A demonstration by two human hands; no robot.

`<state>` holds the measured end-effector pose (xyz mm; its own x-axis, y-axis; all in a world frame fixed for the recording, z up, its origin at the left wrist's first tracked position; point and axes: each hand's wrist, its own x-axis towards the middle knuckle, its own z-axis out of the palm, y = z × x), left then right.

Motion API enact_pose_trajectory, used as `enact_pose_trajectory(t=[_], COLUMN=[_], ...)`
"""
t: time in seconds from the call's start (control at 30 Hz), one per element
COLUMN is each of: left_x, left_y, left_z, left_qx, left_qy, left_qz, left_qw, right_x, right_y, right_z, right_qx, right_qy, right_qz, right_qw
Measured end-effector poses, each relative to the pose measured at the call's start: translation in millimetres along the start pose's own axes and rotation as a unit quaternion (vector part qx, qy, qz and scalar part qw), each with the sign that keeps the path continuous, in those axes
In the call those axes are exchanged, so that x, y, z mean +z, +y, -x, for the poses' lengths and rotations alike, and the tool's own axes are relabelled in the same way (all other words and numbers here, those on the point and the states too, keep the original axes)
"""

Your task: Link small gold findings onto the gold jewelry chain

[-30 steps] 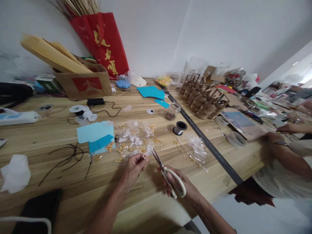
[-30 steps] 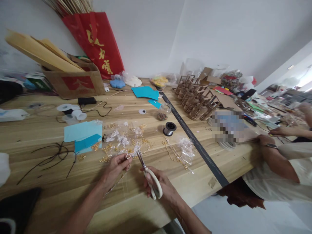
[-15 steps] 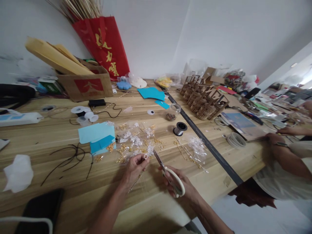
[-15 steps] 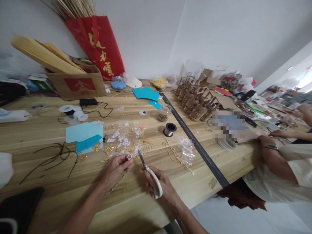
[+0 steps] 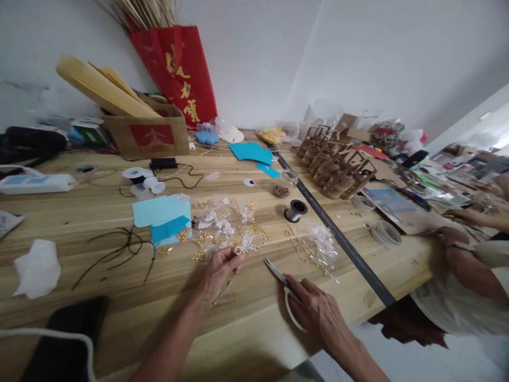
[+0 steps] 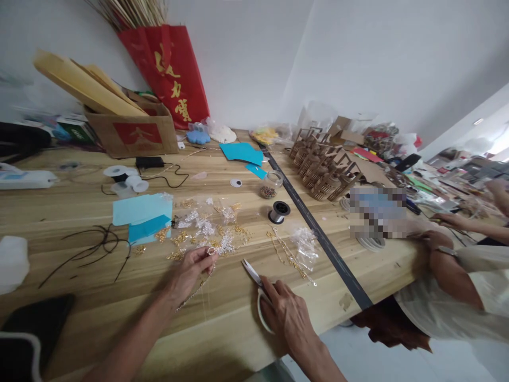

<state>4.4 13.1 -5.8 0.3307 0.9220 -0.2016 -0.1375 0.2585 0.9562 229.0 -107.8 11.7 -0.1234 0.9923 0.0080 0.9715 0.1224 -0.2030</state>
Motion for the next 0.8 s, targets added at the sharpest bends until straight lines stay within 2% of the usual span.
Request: enact_pose_trajectory(t=[0.13,0.3,0.37,0.43,0.5,0.53,0.57,0.63,0.73,0.8], left_x=[-1.3,-0.5,-0.5,-0.7,-1.0,-1.0,-1.0,-0.7,0.1,0.6], left_y=[-3,-4,-4,-4,-5,-6,-6,-6,-3,-1], left_z=[-1,-1,0,0,-1,-1,-1,-1,0,0], left_qx=[0.014,-0.001,-0.005,-0.004,-0.002,-0.001,0.000,0.000,-0.004,-0.002], left_qy=[-0.014,-0.024,-0.027,-0.028,-0.029,-0.028,-0.026,-0.020,-0.011,-0.007], left_qz=[0.029,0.069,0.080,0.084,0.079,0.075,0.070,0.061,0.048,0.030], left_qw=[0.999,0.997,0.996,0.996,0.996,0.997,0.997,0.998,0.999,1.000], right_x=[2,-19,-27,-28,-21,-15,-8,7,22,26], right_y=[5,7,1,-9,-20,-25,-29,-37,-44,-47], right_z=[2,-1,-10,-24,-43,-52,-61,-77,-92,-96], right_qx=[-0.013,-0.058,-0.064,-0.062,-0.055,-0.029,-0.005,0.036,0.055,0.056], right_qy=[0.001,0.039,0.039,0.023,0.008,0.004,-0.004,-0.016,-0.029,-0.033], right_qz=[0.030,0.022,-0.038,-0.170,-0.318,-0.385,-0.451,-0.579,-0.689,-0.716], right_qw=[0.999,0.997,0.996,0.983,0.947,0.922,0.892,0.815,0.722,0.695])
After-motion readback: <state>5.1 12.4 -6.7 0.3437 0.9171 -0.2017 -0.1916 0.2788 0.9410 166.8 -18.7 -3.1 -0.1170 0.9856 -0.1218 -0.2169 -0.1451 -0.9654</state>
